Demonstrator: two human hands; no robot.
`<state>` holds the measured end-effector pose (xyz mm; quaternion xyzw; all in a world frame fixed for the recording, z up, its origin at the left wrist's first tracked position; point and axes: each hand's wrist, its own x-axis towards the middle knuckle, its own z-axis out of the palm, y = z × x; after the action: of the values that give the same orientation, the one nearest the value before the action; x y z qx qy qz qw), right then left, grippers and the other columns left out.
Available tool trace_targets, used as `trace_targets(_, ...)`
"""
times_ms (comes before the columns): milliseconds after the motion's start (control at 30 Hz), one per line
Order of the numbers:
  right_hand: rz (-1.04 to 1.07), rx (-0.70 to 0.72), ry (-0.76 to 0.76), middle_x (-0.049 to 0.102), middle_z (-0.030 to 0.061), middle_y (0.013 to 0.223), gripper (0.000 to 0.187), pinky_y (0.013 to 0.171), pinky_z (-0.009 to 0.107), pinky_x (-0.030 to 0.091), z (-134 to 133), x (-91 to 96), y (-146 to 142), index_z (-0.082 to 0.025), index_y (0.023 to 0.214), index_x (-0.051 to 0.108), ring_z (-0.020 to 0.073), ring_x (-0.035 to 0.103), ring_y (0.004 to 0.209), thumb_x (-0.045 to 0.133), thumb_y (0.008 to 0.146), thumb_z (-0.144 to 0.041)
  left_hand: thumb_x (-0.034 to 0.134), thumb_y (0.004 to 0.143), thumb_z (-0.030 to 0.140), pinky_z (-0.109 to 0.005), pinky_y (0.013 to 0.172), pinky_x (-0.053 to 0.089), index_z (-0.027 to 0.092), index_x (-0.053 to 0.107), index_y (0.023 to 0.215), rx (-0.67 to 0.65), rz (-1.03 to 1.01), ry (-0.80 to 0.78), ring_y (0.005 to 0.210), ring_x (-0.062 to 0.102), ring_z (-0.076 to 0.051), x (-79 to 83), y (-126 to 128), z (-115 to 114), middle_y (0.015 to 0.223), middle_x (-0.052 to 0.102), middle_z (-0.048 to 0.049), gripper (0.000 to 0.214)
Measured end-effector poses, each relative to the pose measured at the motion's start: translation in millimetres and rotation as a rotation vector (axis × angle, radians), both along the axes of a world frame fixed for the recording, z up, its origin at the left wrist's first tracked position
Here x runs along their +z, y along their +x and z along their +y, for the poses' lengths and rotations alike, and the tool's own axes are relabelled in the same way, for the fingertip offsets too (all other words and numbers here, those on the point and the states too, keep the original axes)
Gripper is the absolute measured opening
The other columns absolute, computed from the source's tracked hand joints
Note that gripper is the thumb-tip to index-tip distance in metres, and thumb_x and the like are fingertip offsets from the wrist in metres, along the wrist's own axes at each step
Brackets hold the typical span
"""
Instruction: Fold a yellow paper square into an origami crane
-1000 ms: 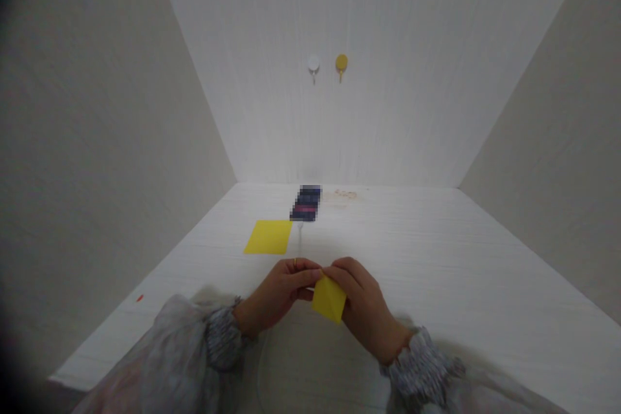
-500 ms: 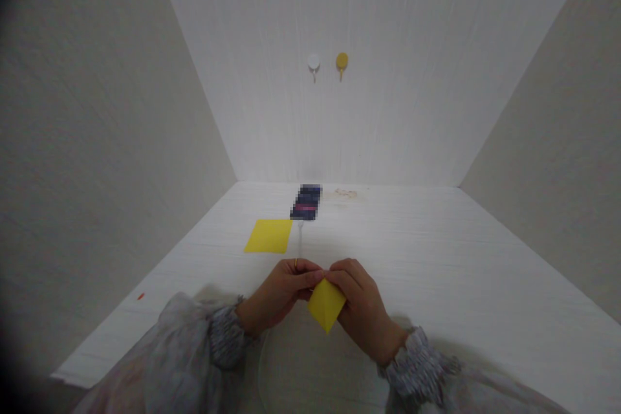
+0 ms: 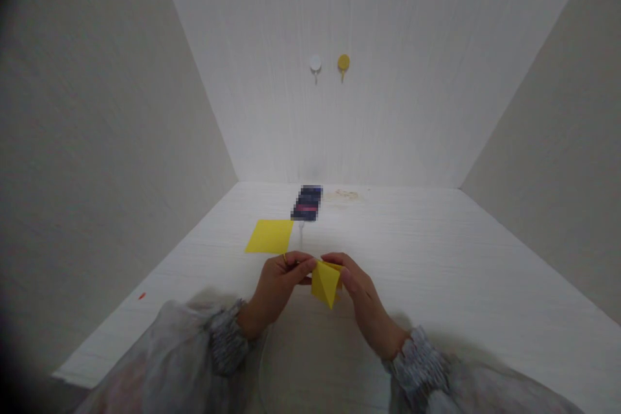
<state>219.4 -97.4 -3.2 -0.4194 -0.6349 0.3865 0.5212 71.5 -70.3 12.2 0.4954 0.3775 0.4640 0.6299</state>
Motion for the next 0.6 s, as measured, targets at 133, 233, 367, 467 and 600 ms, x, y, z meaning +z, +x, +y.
trace_targets(133,-0.038,-0.081,-0.155,0.056,0.0013,0.071,0.023,0.053,0.023,0.044,1.4,5.0,-7.2,-0.019,0.087,0.051,0.0137,0.054,0.061,0.047,0.075,-0.038,0.058,0.065,0.034,-0.028,0.063,0.049,0.013,0.061,0.071,0.007,0.118,0.153,0.065,0.056,-0.014,0.3,-1.8,-0.5,0.068,0.06,-0.0025,0.022)
trace_targets(233,-0.06,-0.116,-0.179,0.055,-0.0002,0.064,0.019,0.05,0.022,0.042,0.9,4.8,-7.9,-0.018,0.077,0.053,0.0123,0.052,0.057,0.05,0.073,-0.037,0.056,0.067,0.035,-0.027,0.062,0.048,0.014,0.061,0.072,0.007,0.201,0.224,0.064,0.055,-0.013,-1.8,-2.8,0.0,0.068,0.059,-0.0028,0.022)
trace_targets(367,0.015,-0.093,-0.19,0.054,-0.0014,0.061,0.018,0.05,0.021,0.04,0.0,2.9,-6.9,-0.017,0.072,0.054,0.0109,0.05,0.055,0.052,0.073,-0.035,0.054,0.068,0.035,-0.026,0.059,0.048,0.013,0.059,0.071,-0.018,0.185,0.202,0.062,0.054,-0.012,-4.5,-3.1,0.6,0.066,0.057,-0.0021,0.023)
trace_targets(467,0.082,-0.079,-0.208,0.053,-0.0019,0.06,0.017,0.049,0.02,0.04,-0.8,4.1,-7.3,-0.017,0.07,0.055,0.0102,0.05,0.054,0.054,0.072,-0.034,0.055,0.068,0.035,-0.025,0.058,0.048,0.013,0.058,0.072,-0.05,0.171,0.206,0.062,0.054,-0.012,-5.8,-3.3,0.5,0.067,0.056,-0.0022,0.023)
trace_targets(600,0.098,-0.084,-0.202,0.055,-0.0013,0.061,0.016,0.05,0.02,0.04,-2.0,3.8,-6.8,-0.017,0.07,0.055,0.0103,0.05,0.056,0.055,0.071,-0.032,0.061,0.062,0.033,-0.023,0.056,0.046,0.012,0.057,0.075,-0.068,0.165,0.175,0.061,0.052,-0.011,-8.1,-3.2,2.3,0.069,0.056,-0.0026,0.024)
